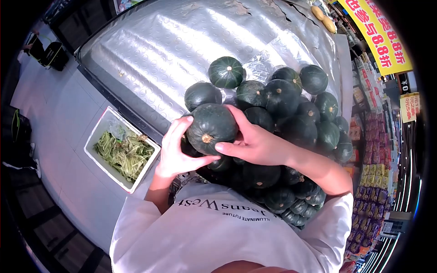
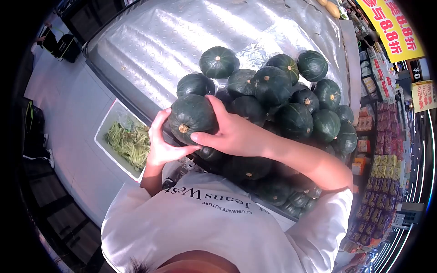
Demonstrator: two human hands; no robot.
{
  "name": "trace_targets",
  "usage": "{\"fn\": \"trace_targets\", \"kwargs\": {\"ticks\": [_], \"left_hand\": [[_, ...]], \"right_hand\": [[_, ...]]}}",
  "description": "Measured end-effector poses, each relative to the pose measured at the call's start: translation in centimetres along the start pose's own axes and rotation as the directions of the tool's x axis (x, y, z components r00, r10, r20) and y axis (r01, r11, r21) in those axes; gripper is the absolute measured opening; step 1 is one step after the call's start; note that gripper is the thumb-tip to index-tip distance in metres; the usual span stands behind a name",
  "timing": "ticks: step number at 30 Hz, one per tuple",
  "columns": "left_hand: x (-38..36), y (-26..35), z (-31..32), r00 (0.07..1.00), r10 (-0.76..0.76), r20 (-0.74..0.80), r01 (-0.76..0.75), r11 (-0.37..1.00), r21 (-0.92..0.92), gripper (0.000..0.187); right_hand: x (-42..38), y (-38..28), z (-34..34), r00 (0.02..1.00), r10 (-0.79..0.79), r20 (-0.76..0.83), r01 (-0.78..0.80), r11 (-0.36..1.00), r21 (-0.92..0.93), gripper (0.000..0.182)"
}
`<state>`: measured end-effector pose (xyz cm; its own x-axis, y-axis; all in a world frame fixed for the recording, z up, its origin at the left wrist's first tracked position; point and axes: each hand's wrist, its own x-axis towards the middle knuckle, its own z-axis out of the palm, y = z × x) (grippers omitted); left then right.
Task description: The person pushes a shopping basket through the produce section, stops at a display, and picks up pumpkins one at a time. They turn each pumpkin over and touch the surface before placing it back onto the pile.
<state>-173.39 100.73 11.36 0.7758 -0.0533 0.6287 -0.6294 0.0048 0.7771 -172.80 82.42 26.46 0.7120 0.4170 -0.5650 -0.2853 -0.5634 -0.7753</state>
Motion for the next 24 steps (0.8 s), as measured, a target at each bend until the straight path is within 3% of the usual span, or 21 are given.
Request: {"fn": "trace_targets", "kwargs": {"ticks": [2, 4, 6, 10, 12, 13, 14, 16, 17, 18, 20, 22, 24], "left_hand": [[0.1, -0.6, -0.9, 1.000, -0.022, -0.023, 0.023, 0.996, 0.084, 0.096], [-0.3, -1.7, -2.0, 0.990, -0.135, -0.037, 0.139, 0.982, 0.127, 0.098], [-0.6, -3.4, -3.0, 0.974, -0.213, -0.082, 0.223, 0.963, 0.150, 0.100], [1.0, -4.9, -5.2, 0.932, -0.361, -0.013, 0.351, 0.897, 0.268, 0.101], [0.7, -6.3, -6.1, 0.907, -0.421, -0.020, 0.420, 0.897, 0.139, 0.102], [0.6, -6.6, -6.4, 0.903, -0.428, -0.025, 0.428, 0.897, 0.113, 0.103], [0.1, -7.7, -6.7, 0.908, -0.419, -0.023, 0.419, 0.907, 0.023, 0.105], [0.1, -7.6, -6.9, 0.911, -0.407, -0.065, 0.412, 0.898, 0.156, 0.106], [-0.4, -8.5, -7.4, 0.933, -0.348, -0.089, 0.354, 0.852, 0.384, 0.105], [-0.3, -8.6, -7.3, 0.903, -0.420, -0.094, 0.425, 0.835, 0.350, 0.103], [0.5, -7.6, -7.1, 0.900, -0.430, -0.067, 0.402, 0.763, 0.507, 0.101], [1.2, -7.2, -6.6, 0.940, -0.340, 0.029, 0.237, 0.711, 0.662, 0.097], [1.1, -7.5, -6.4, 0.906, -0.405, 0.120, 0.201, 0.663, 0.722, 0.096]], "right_hand": [[2.5, 1.5, 0.7, 0.975, -0.213, -0.065, 0.216, 0.976, 0.038, 0.091], [5.5, 1.7, 0.9, 0.974, -0.213, -0.077, 0.206, 0.974, -0.091, 0.094], [7.0, -0.7, 0.8, 0.998, 0.061, 0.010, -0.061, 0.996, 0.070, 0.095], [11.6, -1.6, 2.0, 0.972, 0.235, -0.014, -0.235, 0.972, 0.031, 0.098], [13.0, -2.3, 3.0, 0.970, 0.237, -0.055, -0.243, 0.959, -0.146, 0.101], [13.1, -2.4, 3.7, 0.987, 0.087, -0.137, -0.142, 0.876, -0.461, 0.101], [13.1, -2.5, 3.7, 0.997, 0.045, -0.061, -0.070, 0.856, -0.513, 0.096], [14.1, -2.2, 4.2, 0.996, -0.089, -0.011, 0.066, 0.807, -0.586, 0.092], [15.0, -2.2, 4.3, 0.998, -0.066, 0.004, 0.055, 0.798, -0.600, 0.090], [15.7, -2.2, 4.4, 0.995, -0.100, 0.000, 0.075, 0.744, -0.663, 0.089], [16.3, -2.8, 4.0, 0.993, 0.112, 0.034, -0.077, 0.847, -0.526, 0.089], [18.3, -1.3, 4.1, 0.984, 0.172, -0.038, -0.163, 0.812, -0.560, 0.071], [18.7, -0.4, 3.8, 0.975, 0.221, -0.033, -0.201, 0.806, -0.556, 0.063]]}}
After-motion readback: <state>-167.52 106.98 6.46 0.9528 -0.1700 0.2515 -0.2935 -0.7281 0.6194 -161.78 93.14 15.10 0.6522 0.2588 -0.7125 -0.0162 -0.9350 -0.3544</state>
